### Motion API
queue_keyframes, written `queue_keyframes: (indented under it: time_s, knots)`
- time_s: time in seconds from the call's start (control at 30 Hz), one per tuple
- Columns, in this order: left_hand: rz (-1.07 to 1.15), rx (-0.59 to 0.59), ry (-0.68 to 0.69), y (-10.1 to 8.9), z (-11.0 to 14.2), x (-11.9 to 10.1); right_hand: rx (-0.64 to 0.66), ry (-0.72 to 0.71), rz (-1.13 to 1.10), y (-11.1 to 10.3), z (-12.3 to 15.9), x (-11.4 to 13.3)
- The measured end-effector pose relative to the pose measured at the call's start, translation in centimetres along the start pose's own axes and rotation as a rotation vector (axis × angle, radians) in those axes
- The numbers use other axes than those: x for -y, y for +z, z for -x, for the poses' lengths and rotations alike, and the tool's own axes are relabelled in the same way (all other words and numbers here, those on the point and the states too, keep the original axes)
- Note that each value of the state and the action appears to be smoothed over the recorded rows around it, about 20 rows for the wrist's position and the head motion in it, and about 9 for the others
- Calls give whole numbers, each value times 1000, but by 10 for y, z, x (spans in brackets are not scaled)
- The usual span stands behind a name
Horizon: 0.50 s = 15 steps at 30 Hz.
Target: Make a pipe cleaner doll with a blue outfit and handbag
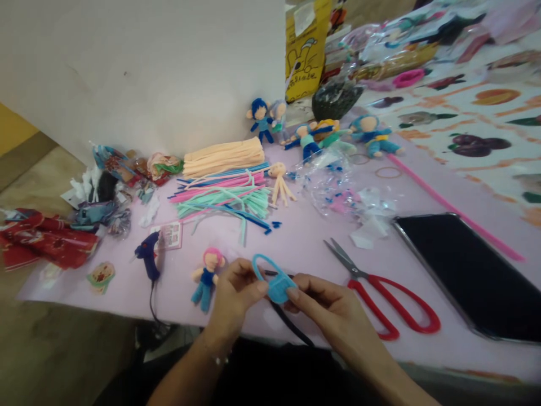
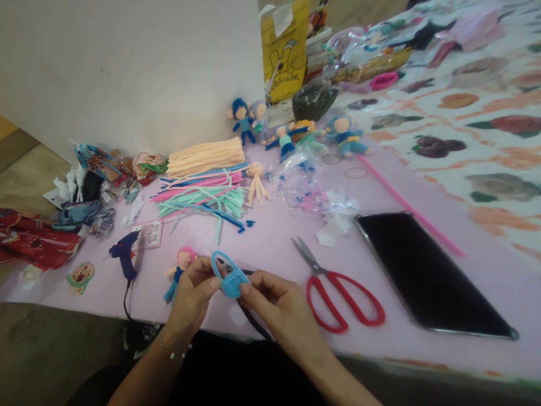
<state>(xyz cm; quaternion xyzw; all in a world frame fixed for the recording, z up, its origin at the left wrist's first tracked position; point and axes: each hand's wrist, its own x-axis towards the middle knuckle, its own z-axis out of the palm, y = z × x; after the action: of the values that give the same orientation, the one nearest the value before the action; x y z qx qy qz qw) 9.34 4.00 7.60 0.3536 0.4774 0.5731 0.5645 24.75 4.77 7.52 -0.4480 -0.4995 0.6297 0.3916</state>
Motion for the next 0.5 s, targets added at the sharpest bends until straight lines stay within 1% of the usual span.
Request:
queue_keyframes:
  time_s: [0.07, 0.13, 0.2, 0.33, 0.4, 0.5]
  knots:
    - [12, -11, 17, -2, -2, -5, 34, 4, 57, -1, 1, 1]
    - [0, -4, 18, -4, -4, -10, 51, -25, 131, -1, 2, 3]
    - [-54, 29, 23, -6, -5, -14, 57, -88, 220, -1, 2, 2]
    - [-184, 117, 84, -10, -2, -20, 63, -209, 347, -1, 2, -2]
    - [-219, 146, 110, -13, 2, -22, 72, -247, 382, -1, 3, -2]
    - [-267, 161, 131, -14, 6, -23, 93, -273, 424, 0, 5, 5]
